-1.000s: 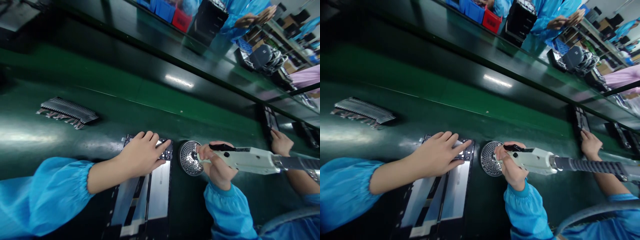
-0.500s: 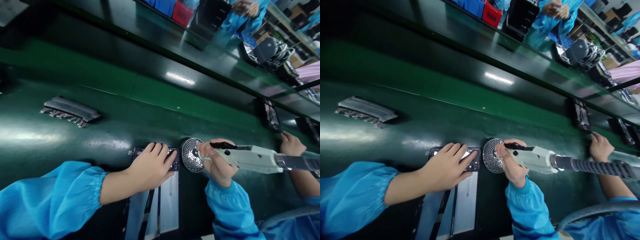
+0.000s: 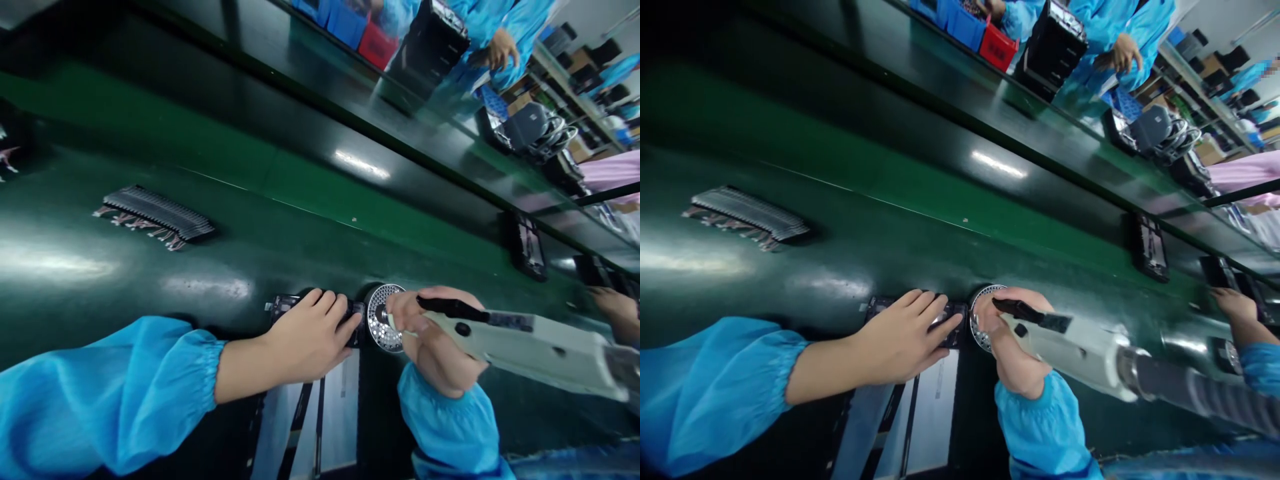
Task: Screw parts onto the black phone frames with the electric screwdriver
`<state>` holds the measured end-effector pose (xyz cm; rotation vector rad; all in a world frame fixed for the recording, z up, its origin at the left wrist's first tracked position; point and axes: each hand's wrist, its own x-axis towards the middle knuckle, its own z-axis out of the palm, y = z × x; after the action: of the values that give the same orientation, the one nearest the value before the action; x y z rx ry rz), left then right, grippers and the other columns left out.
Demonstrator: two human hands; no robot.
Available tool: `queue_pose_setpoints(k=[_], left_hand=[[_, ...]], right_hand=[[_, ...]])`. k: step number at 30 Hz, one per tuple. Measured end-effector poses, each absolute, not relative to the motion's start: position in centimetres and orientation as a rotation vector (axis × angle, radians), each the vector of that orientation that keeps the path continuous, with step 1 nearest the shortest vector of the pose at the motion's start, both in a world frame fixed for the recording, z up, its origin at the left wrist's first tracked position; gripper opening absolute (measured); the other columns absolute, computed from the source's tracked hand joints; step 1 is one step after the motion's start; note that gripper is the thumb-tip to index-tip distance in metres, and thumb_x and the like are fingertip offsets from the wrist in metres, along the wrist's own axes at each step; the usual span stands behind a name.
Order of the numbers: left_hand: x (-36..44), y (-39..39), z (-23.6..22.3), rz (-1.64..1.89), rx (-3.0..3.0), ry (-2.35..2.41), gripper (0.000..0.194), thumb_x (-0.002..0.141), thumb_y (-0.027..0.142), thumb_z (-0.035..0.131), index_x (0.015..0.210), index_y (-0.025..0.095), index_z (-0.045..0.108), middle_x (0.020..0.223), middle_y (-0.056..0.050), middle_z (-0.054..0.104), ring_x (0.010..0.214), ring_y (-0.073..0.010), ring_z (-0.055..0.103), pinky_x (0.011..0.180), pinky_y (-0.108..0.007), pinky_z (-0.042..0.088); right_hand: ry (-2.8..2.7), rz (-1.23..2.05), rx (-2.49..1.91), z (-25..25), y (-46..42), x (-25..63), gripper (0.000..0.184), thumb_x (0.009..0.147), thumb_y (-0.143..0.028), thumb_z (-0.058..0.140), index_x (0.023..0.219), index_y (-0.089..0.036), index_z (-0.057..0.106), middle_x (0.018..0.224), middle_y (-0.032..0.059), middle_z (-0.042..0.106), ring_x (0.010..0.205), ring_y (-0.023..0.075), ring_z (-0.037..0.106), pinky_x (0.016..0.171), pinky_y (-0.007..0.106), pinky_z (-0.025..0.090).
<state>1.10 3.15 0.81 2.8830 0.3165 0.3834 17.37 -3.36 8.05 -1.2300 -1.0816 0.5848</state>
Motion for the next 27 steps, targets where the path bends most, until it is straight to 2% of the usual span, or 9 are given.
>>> queue_pose_setpoints(k=[7, 15, 27], left_hand=[[1.1, 3.0, 0.7, 0.403, 2.876, 0.306, 0.052, 0.097, 0.049, 0.051, 0.13, 0.011, 0.062, 0.11, -0.02, 0.064, 0.096, -0.0336, 0.061, 0.078, -0.044, 0.045], [1.2, 3.0, 0.6, 0.421, 2.881, 0.31, 0.053, 0.097, 0.05, 0.051, 0.13, 0.01, 0.062, 0.111, -0.02, 0.065, 0.098, -0.0341, 0.061, 0.079, -0.044, 0.045], [1.1, 3.0, 0.8, 0.437, 2.884, 0.305, 0.05, 0.098, 0.048, 0.05, 0.128, 0.01, 0.063, 0.113, -0.021, 0.066, 0.099, -0.0349, 0.062, 0.078, -0.043, 0.046]], right_hand=[[-1.076, 0.607, -1.189, 7.0, -2.9, 17.2, 0.025, 0.082, -0.013, 0.063, 0.104, -0.024, 0.069, 0.061, -0.003, 0.059, 0.052, 0.0166, 0.055, 0.062, 0.038, 0.052], [-1.075, 0.589, -1.212, 7.1, -3.1, 17.2, 0.02, 0.084, -0.018, 0.065, 0.103, -0.025, 0.069, 0.061, -0.0025, 0.059, 0.051, 0.0169, 0.054, 0.059, 0.039, 0.051], [-1.098, 0.628, -1.147, 6.5, -2.9, 17.4, 0.024, 0.084, -0.011, 0.063, 0.106, -0.021, 0.068, 0.062, -0.0016, 0.059, 0.053, 0.0167, 0.055, 0.062, 0.038, 0.052]])
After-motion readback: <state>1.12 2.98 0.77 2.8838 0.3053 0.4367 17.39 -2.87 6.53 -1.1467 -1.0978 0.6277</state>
